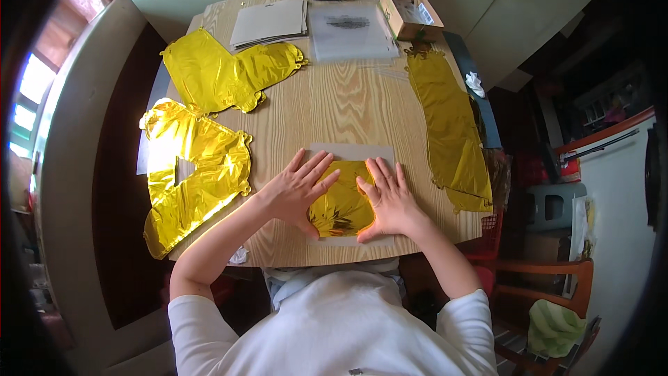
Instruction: Smoothing gold foil sheets onto cardboard bases and preparing elastic cords for packaging assembly.
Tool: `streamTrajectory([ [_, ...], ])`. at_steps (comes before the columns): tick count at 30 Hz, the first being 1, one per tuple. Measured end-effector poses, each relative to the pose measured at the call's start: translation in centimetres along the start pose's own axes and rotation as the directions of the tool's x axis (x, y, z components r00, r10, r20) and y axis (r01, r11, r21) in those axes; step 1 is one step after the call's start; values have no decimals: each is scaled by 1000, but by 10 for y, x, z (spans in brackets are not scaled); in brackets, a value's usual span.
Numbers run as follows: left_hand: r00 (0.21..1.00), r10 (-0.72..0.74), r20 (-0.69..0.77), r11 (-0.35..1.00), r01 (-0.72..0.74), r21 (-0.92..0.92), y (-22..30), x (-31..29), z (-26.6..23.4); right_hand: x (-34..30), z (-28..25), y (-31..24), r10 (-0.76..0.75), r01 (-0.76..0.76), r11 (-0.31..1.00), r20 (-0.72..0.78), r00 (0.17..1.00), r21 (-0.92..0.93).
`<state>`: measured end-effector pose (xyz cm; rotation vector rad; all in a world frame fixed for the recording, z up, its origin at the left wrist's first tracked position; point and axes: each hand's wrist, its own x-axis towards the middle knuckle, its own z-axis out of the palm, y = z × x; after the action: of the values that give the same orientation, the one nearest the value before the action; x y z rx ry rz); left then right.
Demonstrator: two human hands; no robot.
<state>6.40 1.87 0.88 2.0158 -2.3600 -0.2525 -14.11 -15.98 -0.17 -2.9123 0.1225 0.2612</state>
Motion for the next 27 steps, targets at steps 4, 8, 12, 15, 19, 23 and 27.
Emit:
streamTrajectory([
  [4,998,-54,-31,999,54,-5,-1,-5,5,-1,2,1,-18,20,999,-33,999,46],
  [8,994,-105,-37,994,105,0,2,-13,6,2,0,5,-68,71,995,-50,996,62],
  [12,977,-201,-75,980,200,-18,14,-24,10,11,-3,13,-183,186,982,-70,981,41],
  [15,940,-331,-86,943,330,-35,34,-33,15,28,-12,21,-302,302,953,-12,953,-18],
  [19,888,-448,-105,893,440,-93,50,-39,25,53,-20,29,-458,459,885,28,888,-77],
  [23,868,-483,-113,874,472,-114,53,-42,23,63,-25,30,-503,503,862,20,864,-70],
  [27,879,-466,-105,884,456,-105,50,-44,18,64,-7,35,-498,490,866,-72,864,-99],
])
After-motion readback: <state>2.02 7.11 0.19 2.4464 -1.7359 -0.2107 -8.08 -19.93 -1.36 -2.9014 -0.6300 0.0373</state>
